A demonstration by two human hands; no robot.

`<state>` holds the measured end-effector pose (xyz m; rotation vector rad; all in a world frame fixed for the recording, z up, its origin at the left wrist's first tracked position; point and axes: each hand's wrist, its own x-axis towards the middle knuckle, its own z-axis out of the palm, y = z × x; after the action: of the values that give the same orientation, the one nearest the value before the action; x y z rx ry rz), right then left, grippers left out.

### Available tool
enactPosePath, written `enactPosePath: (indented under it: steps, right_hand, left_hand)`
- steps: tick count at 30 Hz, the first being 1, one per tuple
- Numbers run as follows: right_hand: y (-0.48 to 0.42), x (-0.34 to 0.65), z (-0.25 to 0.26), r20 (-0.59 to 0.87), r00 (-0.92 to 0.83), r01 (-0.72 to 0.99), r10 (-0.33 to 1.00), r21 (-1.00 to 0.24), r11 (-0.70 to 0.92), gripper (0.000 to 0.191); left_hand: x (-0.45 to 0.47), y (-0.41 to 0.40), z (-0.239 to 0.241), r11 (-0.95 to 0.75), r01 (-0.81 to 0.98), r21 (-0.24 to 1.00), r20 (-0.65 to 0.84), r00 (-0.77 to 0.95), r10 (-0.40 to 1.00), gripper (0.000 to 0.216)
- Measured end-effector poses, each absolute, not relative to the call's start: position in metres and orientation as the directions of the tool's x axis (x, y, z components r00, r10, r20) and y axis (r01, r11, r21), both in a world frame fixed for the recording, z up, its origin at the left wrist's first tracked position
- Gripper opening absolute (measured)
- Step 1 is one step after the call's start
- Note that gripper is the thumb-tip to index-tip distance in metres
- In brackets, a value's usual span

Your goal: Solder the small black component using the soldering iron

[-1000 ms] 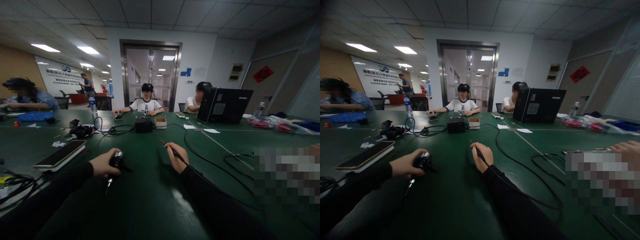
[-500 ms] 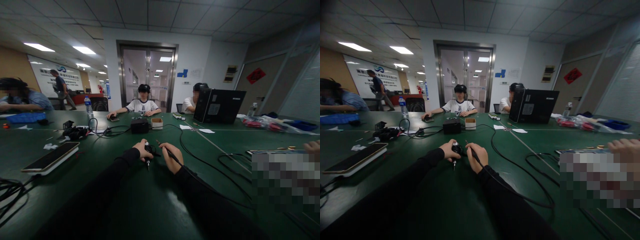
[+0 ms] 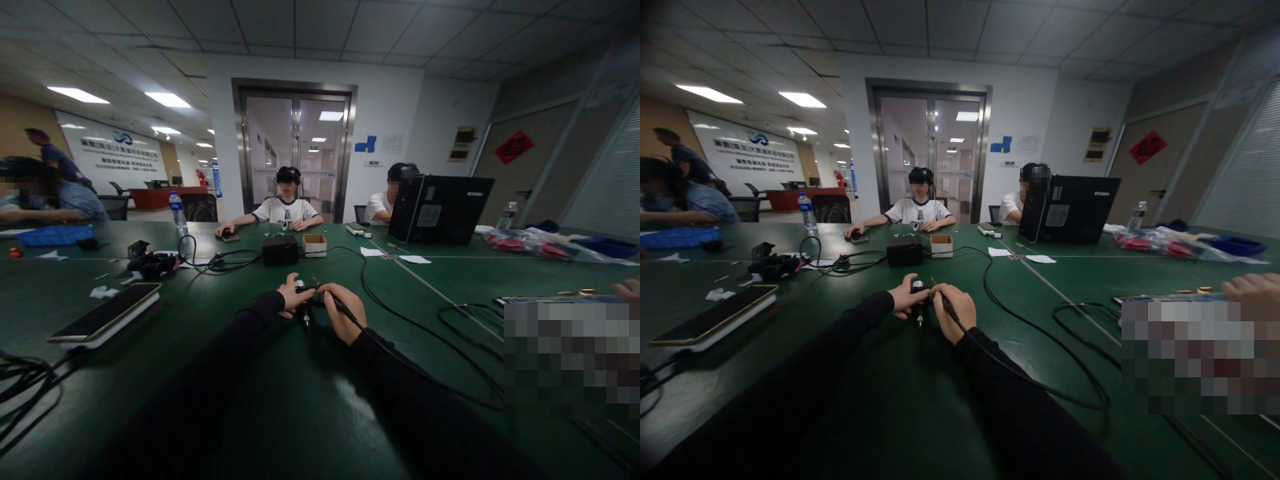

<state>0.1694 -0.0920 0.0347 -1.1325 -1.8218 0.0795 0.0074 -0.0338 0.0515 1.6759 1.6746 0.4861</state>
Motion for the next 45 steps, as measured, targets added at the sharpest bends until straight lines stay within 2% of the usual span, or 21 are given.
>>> enactPosePath:
  steps: [3, 8, 13, 16, 21, 25, 29, 34, 40, 45]
  right_hand:
    - [-0.092, 0.169, 0.034, 0.68, -0.123, 0.659, 0.723, -0.488, 0.572, 0.022]
    - [-0.092, 0.168, 0.033, 0.681, -0.129, 0.655, 0.721, -0.488, 0.577, 0.022]
    - [-0.092, 0.169, 0.034, 0.68, -0.134, 0.657, 0.721, -0.484, 0.578, 0.024]
    - [-0.093, 0.169, 0.035, 0.683, -0.129, 0.655, 0.719, -0.486, 0.579, 0.024]
    - [-0.094, 0.168, 0.036, 0.685, -0.12, 0.651, 0.719, -0.492, 0.577, 0.023]
    - [-0.094, 0.168, 0.036, 0.684, -0.117, 0.654, 0.72, -0.493, 0.575, 0.024]
    - [-0.094, 0.17, 0.038, 0.694, -0.082, 0.662, 0.715, -0.499, 0.559, 0.023]
    - [-0.093, 0.173, 0.039, 0.714, -0.021, 0.669, 0.699, -0.51, 0.541, 0.022]
    - [-0.093, 0.173, 0.038, 0.711, -0.028, 0.671, 0.703, -0.507, 0.54, 0.022]
    - [-0.094, 0.172, 0.038, 0.703, -0.041, 0.667, 0.71, -0.511, 0.543, 0.023]
  left_hand:
    - [0.003, -0.02, 0.05, 0.177, 0.687, 0.705, -0.244, 0.0, 0.97, 0.065]
    - [-0.007, 0.02, 0.03, 0.142, 0.721, 0.678, -0.12, -0.082, 0.989, 0.065]
    - [-0.004, 0.051, 0.017, 0.025, 0.793, 0.608, -0.056, 0.011, 0.998, 0.07]
    - [0.002, 0.059, 0.016, -0.012, 0.813, 0.582, -0.07, 0.064, 0.995, 0.065]
    - [0.013, 0.056, 0.018, -0.072, 0.81, 0.583, -0.068, 0.137, 0.988, 0.048]
    - [0.017, 0.046, 0.022, -0.126, 0.766, 0.63, -0.042, 0.195, 0.98, 0.05]
    - [0.017, 0.035, 0.029, -0.114, 0.713, 0.692, -0.066, 0.22, 0.973, 0.056]
    - [0.013, 0.028, 0.03, -0.063, 0.68, 0.73, -0.086, 0.183, 0.979, 0.048]
    - [0.005, 0.027, 0.022, -0.058, 0.695, 0.717, -0.055, 0.14, 0.989, 0.051]
    - [0.004, 0.025, 0.023, -0.071, 0.705, 0.706, -0.077, 0.176, 0.981, 0.051]
